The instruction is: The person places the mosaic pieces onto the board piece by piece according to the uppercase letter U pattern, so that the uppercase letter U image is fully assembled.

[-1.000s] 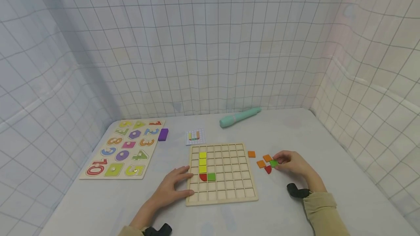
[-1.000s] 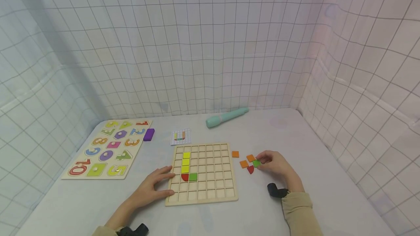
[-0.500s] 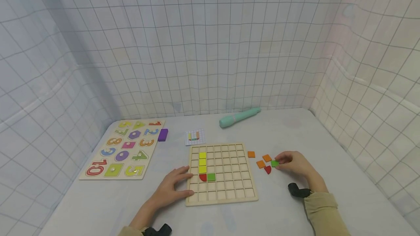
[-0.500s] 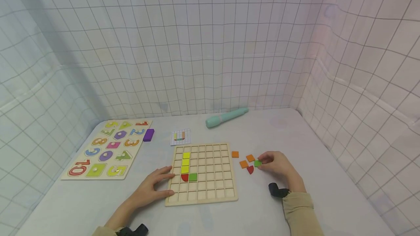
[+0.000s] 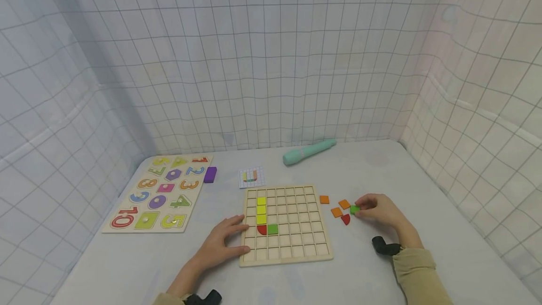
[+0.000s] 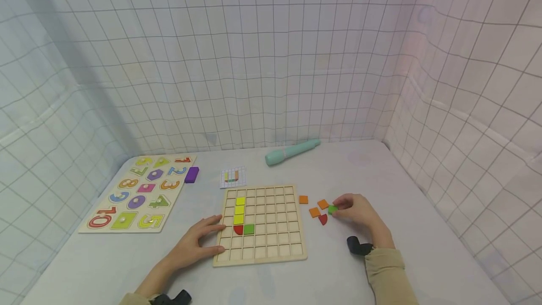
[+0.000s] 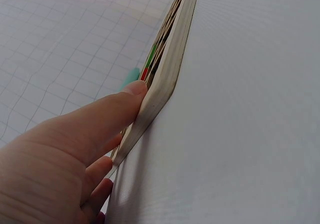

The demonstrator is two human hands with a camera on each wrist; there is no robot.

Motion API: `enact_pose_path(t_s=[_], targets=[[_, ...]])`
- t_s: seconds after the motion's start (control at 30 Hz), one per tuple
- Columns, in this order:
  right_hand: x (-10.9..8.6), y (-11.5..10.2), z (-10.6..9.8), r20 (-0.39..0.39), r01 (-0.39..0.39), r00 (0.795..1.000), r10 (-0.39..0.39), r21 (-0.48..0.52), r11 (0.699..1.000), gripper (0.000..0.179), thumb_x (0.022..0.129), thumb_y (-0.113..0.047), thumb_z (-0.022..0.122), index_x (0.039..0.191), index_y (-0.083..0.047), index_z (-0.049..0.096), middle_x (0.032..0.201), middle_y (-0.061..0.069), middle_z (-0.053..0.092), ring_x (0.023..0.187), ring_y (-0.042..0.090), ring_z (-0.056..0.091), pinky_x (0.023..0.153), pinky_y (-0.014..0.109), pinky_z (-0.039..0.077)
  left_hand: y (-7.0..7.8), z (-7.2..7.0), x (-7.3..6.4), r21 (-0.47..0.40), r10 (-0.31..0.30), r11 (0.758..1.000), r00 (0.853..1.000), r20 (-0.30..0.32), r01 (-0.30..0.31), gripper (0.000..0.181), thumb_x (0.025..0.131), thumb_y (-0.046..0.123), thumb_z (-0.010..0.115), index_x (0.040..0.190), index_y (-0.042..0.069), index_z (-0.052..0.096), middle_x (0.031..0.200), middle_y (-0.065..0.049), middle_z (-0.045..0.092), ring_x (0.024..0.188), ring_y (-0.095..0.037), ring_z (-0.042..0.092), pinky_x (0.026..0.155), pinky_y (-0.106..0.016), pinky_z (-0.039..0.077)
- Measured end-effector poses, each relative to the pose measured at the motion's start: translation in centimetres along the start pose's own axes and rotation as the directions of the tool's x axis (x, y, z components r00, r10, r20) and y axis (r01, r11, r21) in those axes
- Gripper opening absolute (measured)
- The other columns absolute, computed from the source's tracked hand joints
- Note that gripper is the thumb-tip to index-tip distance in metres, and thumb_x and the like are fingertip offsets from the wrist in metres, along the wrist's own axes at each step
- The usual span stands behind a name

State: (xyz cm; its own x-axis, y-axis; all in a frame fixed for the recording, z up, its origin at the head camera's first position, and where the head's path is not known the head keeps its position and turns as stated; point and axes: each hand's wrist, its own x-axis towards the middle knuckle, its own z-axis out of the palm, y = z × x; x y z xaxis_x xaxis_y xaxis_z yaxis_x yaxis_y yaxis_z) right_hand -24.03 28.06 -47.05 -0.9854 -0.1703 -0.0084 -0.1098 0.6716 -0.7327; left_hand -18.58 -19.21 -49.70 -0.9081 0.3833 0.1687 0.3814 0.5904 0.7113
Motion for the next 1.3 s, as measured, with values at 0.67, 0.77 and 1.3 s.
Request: enact_pose_path(t_s=[0.67, 0.77, 1.3], targets=[[0.7, -3.5, 0.6, -0.019, 0.058, 0.998, -0.058, 0.007, 0.998, 0.032, 0.077, -0.026, 0.078, 0.101, -0.007, 0.068, 0.092, 0.002, 0.065, 0.085, 0.018, 0.058, 0.072, 0.031, 0.049, 0.3, -0.2, -0.1, -0.009, -0.014, 1.0, 1.0, 0.003, 0.014, 0.057, 0.073, 0.045, 0.077, 0.122, 0.021, 0.063, 0.144, -0.002, 0.042, 0.137, -0.028, 0.029, 0.116, -0.044, 0.015], [1.0, -4.5, 1.0, -0.004, 0.066, 0.998, -0.066, 0.035, 0.997, 0.032, 0.077, -0.024, 0.078, 0.102, -0.007, 0.068, 0.092, 0.001, 0.065, 0.084, 0.017, 0.057, 0.07, 0.029, 0.049, 0.3, -0.1, -0.1, -0.017, -0.014, 1.0, 1.0, 0.008, 0.014, 0.056, 0.073, 0.045, 0.077, 0.122, 0.02, 0.063, 0.144, -0.002, 0.042, 0.136, -0.028, 0.03, 0.115, -0.045, 0.015], [3.0, -11.3, 6.2, 0.134, 0.274, 0.947, -0.293, 0.147, 0.951, 0.031, 0.078, -0.021, 0.078, 0.102, -0.006, 0.068, 0.098, 0.0, 0.066, 0.089, 0.017, 0.059, 0.081, 0.032, 0.052, 0.3, 0.0, -0.1, -0.017, -0.015, 1.0, 1.0, -0.003, 0.015, 0.055, 0.073, 0.046, 0.077, 0.12, 0.023, 0.064, 0.143, -0.002, 0.043, 0.136, -0.028, 0.03, 0.116, -0.044, 0.014]])
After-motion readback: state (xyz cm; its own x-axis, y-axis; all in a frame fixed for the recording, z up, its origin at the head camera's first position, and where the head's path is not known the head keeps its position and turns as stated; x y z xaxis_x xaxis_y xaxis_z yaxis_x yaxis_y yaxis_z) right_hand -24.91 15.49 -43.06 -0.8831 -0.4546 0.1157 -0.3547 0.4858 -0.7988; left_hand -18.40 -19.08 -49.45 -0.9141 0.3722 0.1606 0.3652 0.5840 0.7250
